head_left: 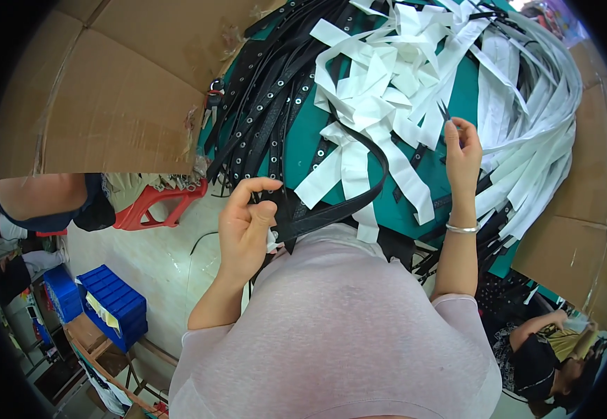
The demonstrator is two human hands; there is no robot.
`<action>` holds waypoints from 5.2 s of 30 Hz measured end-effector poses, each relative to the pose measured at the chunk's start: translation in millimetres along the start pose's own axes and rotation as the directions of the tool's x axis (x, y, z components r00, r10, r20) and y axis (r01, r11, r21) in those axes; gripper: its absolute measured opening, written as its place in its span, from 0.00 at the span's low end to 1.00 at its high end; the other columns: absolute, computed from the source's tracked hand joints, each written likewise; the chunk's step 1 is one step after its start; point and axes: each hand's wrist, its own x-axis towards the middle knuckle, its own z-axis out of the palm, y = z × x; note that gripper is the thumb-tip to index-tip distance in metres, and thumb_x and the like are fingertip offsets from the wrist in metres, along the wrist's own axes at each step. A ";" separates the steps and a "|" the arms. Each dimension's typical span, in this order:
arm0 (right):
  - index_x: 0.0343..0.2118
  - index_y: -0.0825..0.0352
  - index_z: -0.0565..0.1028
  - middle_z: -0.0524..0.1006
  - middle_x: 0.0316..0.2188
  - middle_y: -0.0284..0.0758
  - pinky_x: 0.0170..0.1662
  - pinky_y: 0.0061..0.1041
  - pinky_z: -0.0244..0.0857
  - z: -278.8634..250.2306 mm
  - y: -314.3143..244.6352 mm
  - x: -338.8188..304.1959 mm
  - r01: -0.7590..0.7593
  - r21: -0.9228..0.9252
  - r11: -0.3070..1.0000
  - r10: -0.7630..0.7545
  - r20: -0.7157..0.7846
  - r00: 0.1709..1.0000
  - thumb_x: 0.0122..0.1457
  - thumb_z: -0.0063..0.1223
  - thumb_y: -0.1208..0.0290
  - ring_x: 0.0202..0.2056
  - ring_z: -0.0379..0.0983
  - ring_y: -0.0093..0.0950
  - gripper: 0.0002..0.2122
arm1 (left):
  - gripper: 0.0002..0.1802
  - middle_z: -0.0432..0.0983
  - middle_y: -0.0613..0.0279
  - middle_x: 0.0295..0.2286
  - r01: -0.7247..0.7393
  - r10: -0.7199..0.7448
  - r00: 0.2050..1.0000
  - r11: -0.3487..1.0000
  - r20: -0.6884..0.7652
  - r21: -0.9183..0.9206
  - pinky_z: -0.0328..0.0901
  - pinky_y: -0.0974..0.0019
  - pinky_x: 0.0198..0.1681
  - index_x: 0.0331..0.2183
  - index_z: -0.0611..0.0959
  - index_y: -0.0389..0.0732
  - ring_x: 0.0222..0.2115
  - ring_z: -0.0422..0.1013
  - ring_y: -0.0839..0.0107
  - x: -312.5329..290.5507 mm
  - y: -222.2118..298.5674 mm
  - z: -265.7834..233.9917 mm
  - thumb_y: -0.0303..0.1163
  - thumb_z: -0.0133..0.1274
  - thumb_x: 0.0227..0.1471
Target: Wrapping black leather belts with white protective strips in a factory environment.
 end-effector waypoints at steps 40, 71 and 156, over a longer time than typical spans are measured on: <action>0.48 0.71 0.57 0.73 0.41 0.43 0.36 0.22 0.73 52.5 -132.0 -88.3 -0.106 0.556 0.824 -0.267 0.547 0.794 0.61 0.38 0.78 0.35 0.75 0.25 0.13 | 0.11 0.65 0.61 0.32 -0.530 0.550 0.783 0.835 -0.290 0.149 0.60 0.75 0.29 0.34 0.70 0.36 0.25 0.63 0.77 49.8 -26.6 55.8 0.34 0.48 0.55; 0.39 0.65 0.75 0.75 0.36 0.27 0.40 0.21 0.61 110.5 -124.8 -86.1 -0.807 0.411 0.424 0.001 0.891 0.454 0.56 0.54 0.65 0.35 0.68 0.15 0.12 | 0.17 0.61 0.69 0.20 0.626 -0.449 0.570 0.780 0.688 -0.009 0.71 0.63 0.31 0.29 0.70 0.40 0.21 0.62 0.80 -2.0 -0.8 -56.3 0.44 0.51 0.53; 0.36 0.69 0.76 0.78 0.30 0.32 0.39 0.18 0.69 -15.5 -254.2 55.0 0.210 0.734 0.646 -0.548 0.254 0.797 0.56 0.53 0.64 0.32 0.75 0.20 0.12 | 0.15 0.69 0.72 0.18 -0.051 0.026 0.775 0.998 0.632 0.021 0.60 0.77 0.22 0.24 0.76 0.40 0.18 0.65 0.83 122.0 102.5 21.9 0.41 0.62 0.44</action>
